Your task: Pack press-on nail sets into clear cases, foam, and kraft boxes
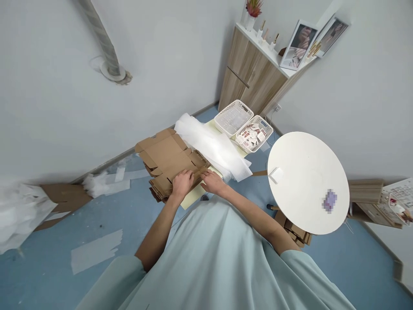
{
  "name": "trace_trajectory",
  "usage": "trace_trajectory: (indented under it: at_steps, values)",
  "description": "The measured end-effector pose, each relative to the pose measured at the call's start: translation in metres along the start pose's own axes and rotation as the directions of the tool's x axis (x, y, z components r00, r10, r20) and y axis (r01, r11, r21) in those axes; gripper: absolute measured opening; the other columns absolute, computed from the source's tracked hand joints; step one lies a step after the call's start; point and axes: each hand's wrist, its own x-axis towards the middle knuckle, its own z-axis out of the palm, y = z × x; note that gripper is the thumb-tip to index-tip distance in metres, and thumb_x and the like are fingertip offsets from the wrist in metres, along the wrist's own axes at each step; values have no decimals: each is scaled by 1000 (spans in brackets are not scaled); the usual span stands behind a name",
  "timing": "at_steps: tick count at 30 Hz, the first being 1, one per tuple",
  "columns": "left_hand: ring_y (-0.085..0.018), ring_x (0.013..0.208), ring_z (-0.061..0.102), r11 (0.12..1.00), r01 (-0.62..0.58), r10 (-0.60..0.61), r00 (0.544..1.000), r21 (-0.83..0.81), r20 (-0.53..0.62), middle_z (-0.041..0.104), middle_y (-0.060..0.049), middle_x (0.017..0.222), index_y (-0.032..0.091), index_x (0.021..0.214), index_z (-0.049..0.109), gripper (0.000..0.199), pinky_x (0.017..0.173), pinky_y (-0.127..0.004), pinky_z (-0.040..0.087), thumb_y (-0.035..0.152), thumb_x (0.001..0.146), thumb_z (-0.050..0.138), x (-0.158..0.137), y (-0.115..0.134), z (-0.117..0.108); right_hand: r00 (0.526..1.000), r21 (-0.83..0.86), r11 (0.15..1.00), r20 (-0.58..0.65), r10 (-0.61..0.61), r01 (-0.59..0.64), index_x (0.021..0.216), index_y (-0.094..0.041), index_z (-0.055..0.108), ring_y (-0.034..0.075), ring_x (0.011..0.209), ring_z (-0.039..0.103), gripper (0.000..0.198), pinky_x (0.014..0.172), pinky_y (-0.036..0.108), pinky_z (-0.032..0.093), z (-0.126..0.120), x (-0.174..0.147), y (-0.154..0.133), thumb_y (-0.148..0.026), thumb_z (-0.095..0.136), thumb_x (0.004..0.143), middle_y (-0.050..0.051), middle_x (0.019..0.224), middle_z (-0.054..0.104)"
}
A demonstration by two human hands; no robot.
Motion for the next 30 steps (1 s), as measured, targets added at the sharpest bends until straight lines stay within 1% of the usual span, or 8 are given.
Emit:
trace_trajectory:
  at_steps: [6,10,15,18,20,23,27,30]
  values:
    - [-29,102,71,995,-26,25,1000,-92,-18,74,-11,115,26,108,82,36,89,-37,53,35,104,47,-13,7,-14,980,20,993,161,116,-120,117,-16,76,30,131,64,25,102,38,55,-8,14,-3,-29,60,104,16,125,77]
    - [-27,105,70,982,-118,87,976,-148,-201,75,-9,115,26,117,81,37,93,-36,55,31,104,47,-25,16,-49,970,49,988,203,132,-145,113,-16,79,31,122,71,23,94,37,58,-13,23,-6,-29,63,101,17,123,78]
    - [-24,116,72,929,-340,216,818,-145,-533,74,-9,134,24,136,73,43,102,-39,58,28,109,41,-35,36,-110,982,167,977,153,107,-133,121,-20,77,28,113,75,28,88,32,58,-27,10,0,-36,62,104,12,121,80]
    - [-25,133,66,886,-460,333,717,-56,-613,71,-7,142,29,145,68,46,112,-42,56,23,110,38,-35,61,-138,987,448,891,-92,132,-77,121,-25,77,22,105,76,27,90,29,55,-50,-19,20,-34,56,107,5,120,81]
    - [-24,141,61,836,-549,437,651,12,-621,69,-6,145,30,150,63,51,116,-43,54,17,110,35,-32,84,-149,920,637,770,-316,233,24,117,-24,78,20,100,75,31,89,28,54,-73,-49,42,-38,51,108,4,118,81]
    - [-23,146,57,718,-690,604,556,88,-571,66,-6,150,30,156,57,56,120,-44,51,12,109,33,-23,131,-151,713,748,657,-512,479,95,107,-21,80,19,86,72,39,81,29,53,-111,-109,78,-53,59,103,4,103,82]
    - [-23,151,51,505,-853,800,407,129,-441,64,-7,153,29,161,50,60,122,-45,50,9,108,29,-8,209,-126,457,817,567,-545,703,103,92,-19,80,19,74,65,48,70,29,49,-140,-199,122,-65,69,92,5,87,79]
    - [-23,155,46,344,-933,891,287,110,-352,62,-8,155,28,162,48,63,121,-44,51,6,107,28,1,274,-89,287,855,515,-509,811,61,88,-20,80,17,69,61,45,67,29,48,-132,-261,153,-63,71,89,4,84,78]
